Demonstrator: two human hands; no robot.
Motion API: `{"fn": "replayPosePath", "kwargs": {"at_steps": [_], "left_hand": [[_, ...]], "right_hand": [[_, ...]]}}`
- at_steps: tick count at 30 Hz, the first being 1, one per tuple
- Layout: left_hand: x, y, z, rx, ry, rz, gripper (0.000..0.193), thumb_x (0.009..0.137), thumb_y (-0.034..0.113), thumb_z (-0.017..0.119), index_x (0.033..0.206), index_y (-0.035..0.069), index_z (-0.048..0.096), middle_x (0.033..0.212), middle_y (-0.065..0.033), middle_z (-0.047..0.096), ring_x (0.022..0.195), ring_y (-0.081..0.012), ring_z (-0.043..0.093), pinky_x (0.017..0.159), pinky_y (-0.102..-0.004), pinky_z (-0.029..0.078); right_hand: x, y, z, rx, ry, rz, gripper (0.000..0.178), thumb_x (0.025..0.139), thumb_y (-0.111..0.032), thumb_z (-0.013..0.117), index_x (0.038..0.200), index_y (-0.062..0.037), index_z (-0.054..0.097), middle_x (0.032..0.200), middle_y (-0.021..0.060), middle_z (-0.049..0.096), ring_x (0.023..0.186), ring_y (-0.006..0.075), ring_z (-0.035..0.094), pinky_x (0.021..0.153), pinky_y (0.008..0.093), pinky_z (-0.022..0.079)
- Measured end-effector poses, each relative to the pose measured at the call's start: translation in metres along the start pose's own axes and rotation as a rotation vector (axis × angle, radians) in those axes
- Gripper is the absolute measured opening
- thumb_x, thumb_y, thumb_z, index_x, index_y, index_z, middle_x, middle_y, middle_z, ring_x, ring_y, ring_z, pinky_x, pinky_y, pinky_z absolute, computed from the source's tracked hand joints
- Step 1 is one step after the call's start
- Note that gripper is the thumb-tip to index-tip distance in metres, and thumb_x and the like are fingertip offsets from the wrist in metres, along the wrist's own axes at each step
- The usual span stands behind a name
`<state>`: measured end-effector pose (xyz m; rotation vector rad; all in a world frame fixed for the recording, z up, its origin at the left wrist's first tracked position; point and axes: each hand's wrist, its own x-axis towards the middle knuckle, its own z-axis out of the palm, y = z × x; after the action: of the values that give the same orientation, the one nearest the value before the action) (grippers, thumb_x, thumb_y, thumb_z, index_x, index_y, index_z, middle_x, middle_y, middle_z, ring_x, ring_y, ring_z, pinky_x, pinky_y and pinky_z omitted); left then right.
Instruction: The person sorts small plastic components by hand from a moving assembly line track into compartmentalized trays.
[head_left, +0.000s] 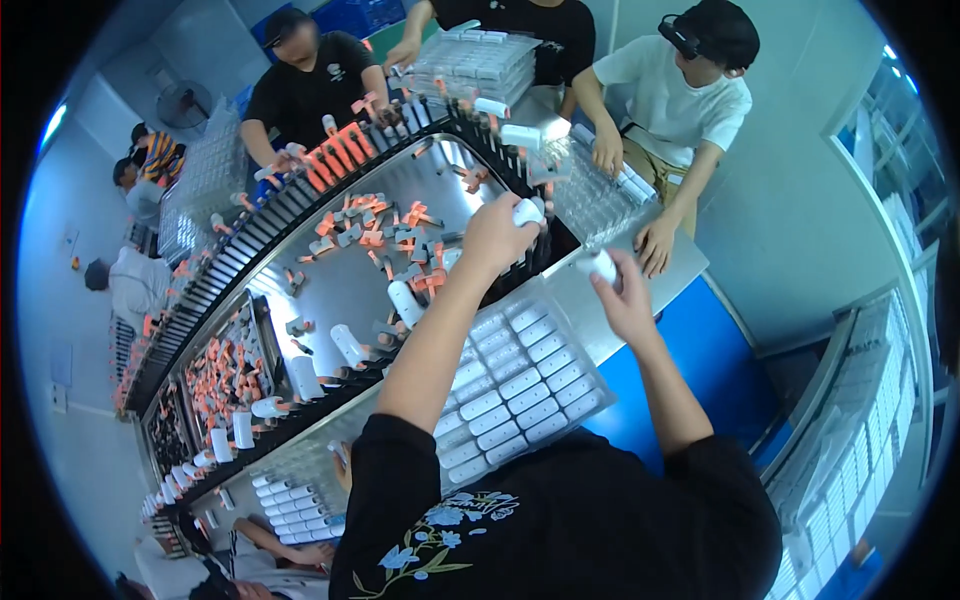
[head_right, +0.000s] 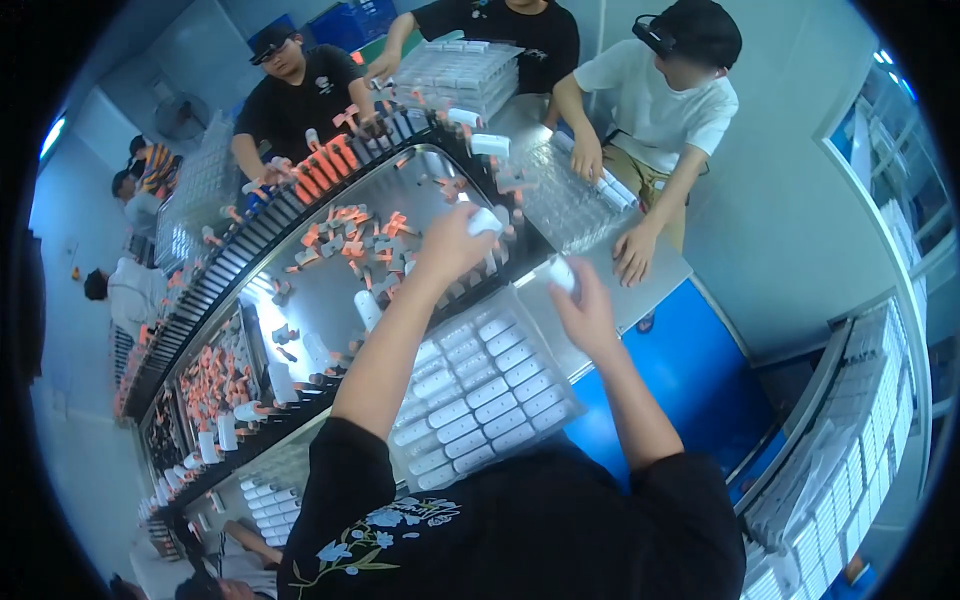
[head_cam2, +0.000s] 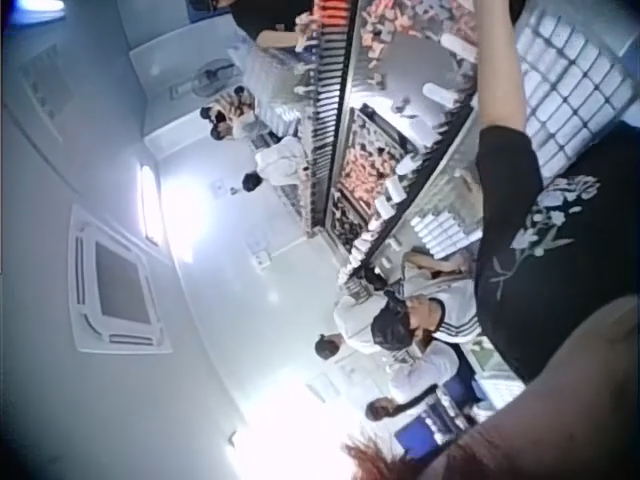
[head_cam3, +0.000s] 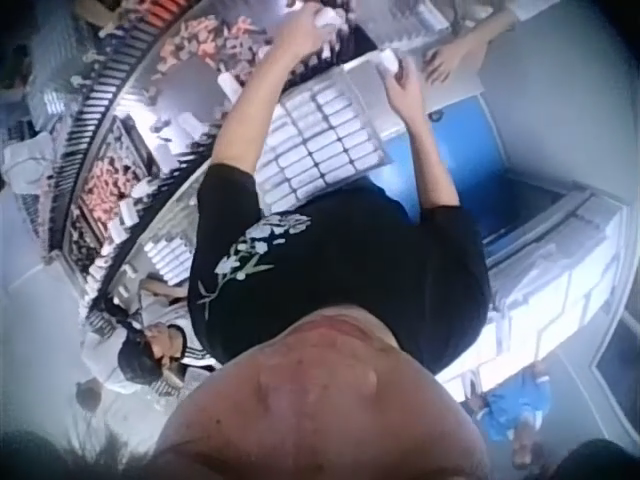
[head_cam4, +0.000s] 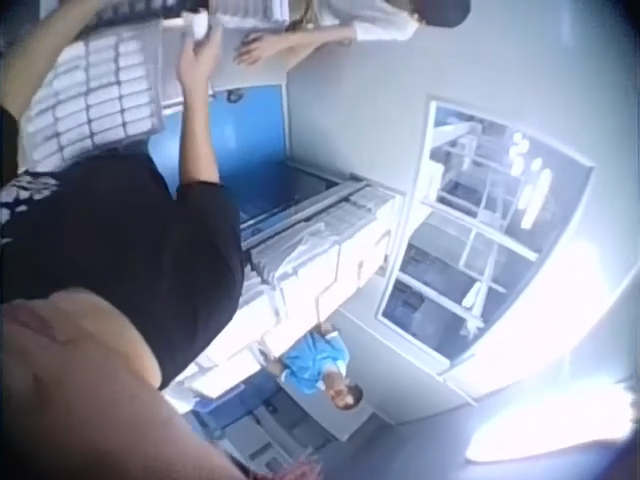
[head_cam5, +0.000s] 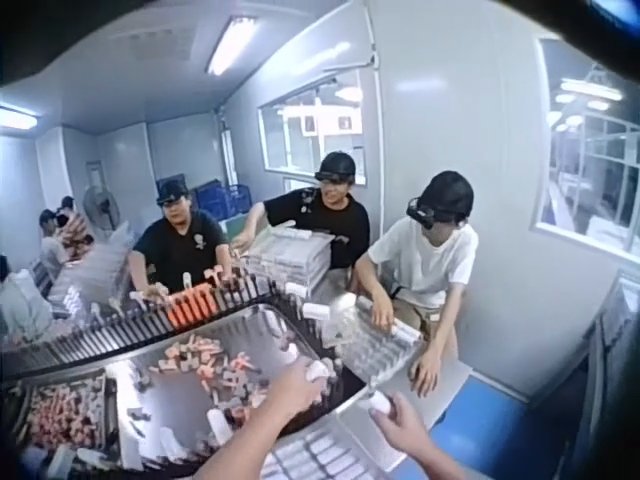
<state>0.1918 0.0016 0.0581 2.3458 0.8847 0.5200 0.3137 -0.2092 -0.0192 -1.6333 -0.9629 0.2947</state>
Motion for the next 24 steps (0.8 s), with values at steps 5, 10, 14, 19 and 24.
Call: {"fn": "replayPosePath", "kwargs": {"at_steps": [5, 10, 14, 19, 24], "left_hand": [[0.007, -0.011, 0.037, 0.185, -0.089, -0.183, 0.046, 0.082, 0.030, 0.067, 0.115, 0.000, 0.057, 0.104, -0.0241, 0.070, 0.098, -0.0426, 0.067, 0.086, -0.0497, 0.053], [-0.013, -0.023, 0.031, 0.294, 0.020, -0.205, 0.046, 0.084, 0.039, 0.066, 0.111, 0.002, 0.057, 0.102, -0.0254, 0.069, 0.096, -0.0442, 0.067, 0.081, -0.0534, 0.052], [-0.040, -0.040, 0.010, 0.302, 0.111, -0.307, 0.046, 0.085, 0.037, 0.063, 0.121, 0.008, 0.058, 0.109, -0.0231, 0.067, 0.101, -0.0426, 0.065, 0.083, -0.0512, 0.052], [-0.125, -0.064, 0.014, 0.582, 0.604, 0.300, 0.034, 0.078, 0.013, 0.066, 0.113, 0.012, 0.064, 0.113, -0.0116, 0.065, 0.099, -0.0314, 0.064, 0.092, -0.0457, 0.049], [-0.212, -0.132, 0.051, 0.257, 0.403, -0.159, 0.025, 0.083, 0.013, 0.065, 0.108, 0.011, 0.068, 0.110, -0.0082, 0.065, 0.100, -0.0321, 0.062, 0.094, -0.0499, 0.044]], "right_hand": [[0.116, -0.006, -0.001, -0.336, -0.114, -0.345, 0.049, 0.084, -0.025, 0.070, 0.127, -0.0042, 0.055, 0.114, 0.0214, 0.067, 0.101, 0.0413, 0.066, 0.083, 0.0489, 0.053], [0.175, -0.010, 0.052, -0.814, -0.492, -0.366, 0.055, 0.085, -0.031, 0.064, 0.136, -0.0148, 0.049, 0.097, 0.0235, 0.070, 0.089, 0.0421, 0.068, 0.077, 0.0523, 0.054], [0.151, -0.018, 0.088, -0.756, -0.506, -0.367, 0.043, 0.090, -0.030, 0.057, 0.129, -0.0132, 0.055, 0.090, 0.0185, 0.072, 0.082, 0.0391, 0.070, 0.076, 0.0512, 0.055], [0.062, -0.001, 0.082, -0.377, -0.377, -0.398, 0.062, 0.089, -0.016, 0.063, 0.146, -0.0065, 0.041, 0.131, 0.0165, 0.060, 0.104, 0.0391, 0.065, 0.086, 0.0480, 0.053], [0.008, 0.054, 0.077, -0.534, -0.698, -0.397, 0.027, 0.082, -0.015, 0.067, 0.109, -0.0105, 0.068, 0.116, 0.0079, 0.064, 0.112, 0.0315, 0.060, 0.093, 0.0468, 0.045]]}}
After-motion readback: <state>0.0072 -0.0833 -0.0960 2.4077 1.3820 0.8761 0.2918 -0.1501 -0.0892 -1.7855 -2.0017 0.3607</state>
